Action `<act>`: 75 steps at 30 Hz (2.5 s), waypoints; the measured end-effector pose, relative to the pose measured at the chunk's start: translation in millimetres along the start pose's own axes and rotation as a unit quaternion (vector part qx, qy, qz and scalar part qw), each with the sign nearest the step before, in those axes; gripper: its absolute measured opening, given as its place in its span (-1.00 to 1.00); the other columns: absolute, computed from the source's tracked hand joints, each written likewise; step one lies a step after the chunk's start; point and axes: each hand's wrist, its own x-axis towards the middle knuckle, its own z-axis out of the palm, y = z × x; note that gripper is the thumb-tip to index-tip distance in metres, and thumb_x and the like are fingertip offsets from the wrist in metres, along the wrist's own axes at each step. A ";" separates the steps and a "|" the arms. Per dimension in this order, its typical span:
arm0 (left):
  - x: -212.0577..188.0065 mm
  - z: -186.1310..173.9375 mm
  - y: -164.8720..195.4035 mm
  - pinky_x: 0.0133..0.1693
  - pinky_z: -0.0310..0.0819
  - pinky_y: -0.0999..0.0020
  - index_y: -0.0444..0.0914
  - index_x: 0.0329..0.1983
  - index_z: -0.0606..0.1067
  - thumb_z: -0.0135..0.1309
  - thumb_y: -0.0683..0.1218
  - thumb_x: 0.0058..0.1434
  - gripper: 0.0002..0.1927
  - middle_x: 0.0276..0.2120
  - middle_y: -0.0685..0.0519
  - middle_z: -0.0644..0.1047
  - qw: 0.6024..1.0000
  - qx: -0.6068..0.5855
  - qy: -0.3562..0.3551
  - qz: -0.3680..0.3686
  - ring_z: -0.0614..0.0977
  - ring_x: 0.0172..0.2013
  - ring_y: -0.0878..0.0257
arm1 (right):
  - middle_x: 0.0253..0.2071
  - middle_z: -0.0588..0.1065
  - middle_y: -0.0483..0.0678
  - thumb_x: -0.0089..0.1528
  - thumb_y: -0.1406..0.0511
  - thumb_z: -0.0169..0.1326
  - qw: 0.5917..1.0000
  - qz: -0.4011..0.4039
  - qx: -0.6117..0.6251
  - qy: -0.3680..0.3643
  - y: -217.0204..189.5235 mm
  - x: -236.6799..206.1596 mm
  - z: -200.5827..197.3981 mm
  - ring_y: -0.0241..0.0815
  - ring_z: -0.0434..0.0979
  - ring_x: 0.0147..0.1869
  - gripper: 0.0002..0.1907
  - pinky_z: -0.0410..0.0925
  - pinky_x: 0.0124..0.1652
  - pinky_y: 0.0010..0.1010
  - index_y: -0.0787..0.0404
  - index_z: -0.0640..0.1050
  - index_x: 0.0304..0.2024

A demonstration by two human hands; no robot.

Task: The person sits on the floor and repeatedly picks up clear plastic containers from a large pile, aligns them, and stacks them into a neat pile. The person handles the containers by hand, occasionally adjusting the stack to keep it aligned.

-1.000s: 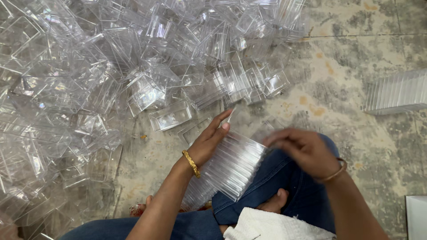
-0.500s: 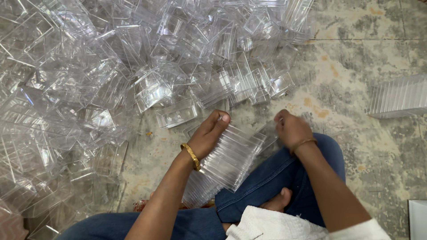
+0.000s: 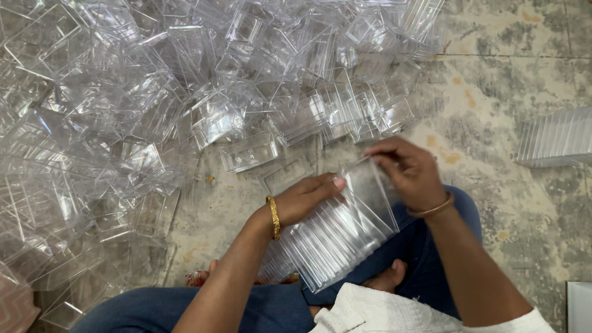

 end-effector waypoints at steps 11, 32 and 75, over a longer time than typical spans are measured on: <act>-7.1 6.0 16.2 -0.13 0.64 0.19 -0.20 0.31 0.42 -0.19 0.49 0.13 -0.10 -0.09 -0.16 0.66 0.999 -0.007 -0.049 -0.012 0.74 -0.16 0.04 | -0.08 0.56 -0.04 0.36 0.49 0.01 0.993 0.069 0.097 -0.004 9.4 -23.5 -6.0 -0.31 0.56 0.01 -0.86 0.43 0.02 -0.49 0.30 0.54 -0.06; 11.5 -3.6 3.7 0.08 0.47 0.07 0.05 0.34 0.33 -0.22 0.45 0.22 -0.28 -0.03 -0.18 0.61 0.989 0.079 0.122 0.021 0.61 0.09 -0.01 | 0.19 0.40 0.42 0.29 0.14 0.34 0.786 0.229 -0.561 0.123 43.8 -78.9 -123.2 0.34 0.35 0.30 -0.38 0.30 0.15 0.07 0.33 0.49 0.28; 4.4 6.4 -2.8 0.15 0.40 0.11 0.07 0.50 0.16 -0.23 0.43 0.26 -0.21 0.29 -0.16 0.43 0.989 0.105 0.075 0.077 0.53 0.18 -0.08 | 0.17 0.55 0.06 0.35 0.22 -0.11 0.918 0.303 0.258 0.000 -39.7 -8.9 20.3 -0.06 0.62 0.15 -0.58 0.50 0.07 -0.24 0.24 0.43 0.23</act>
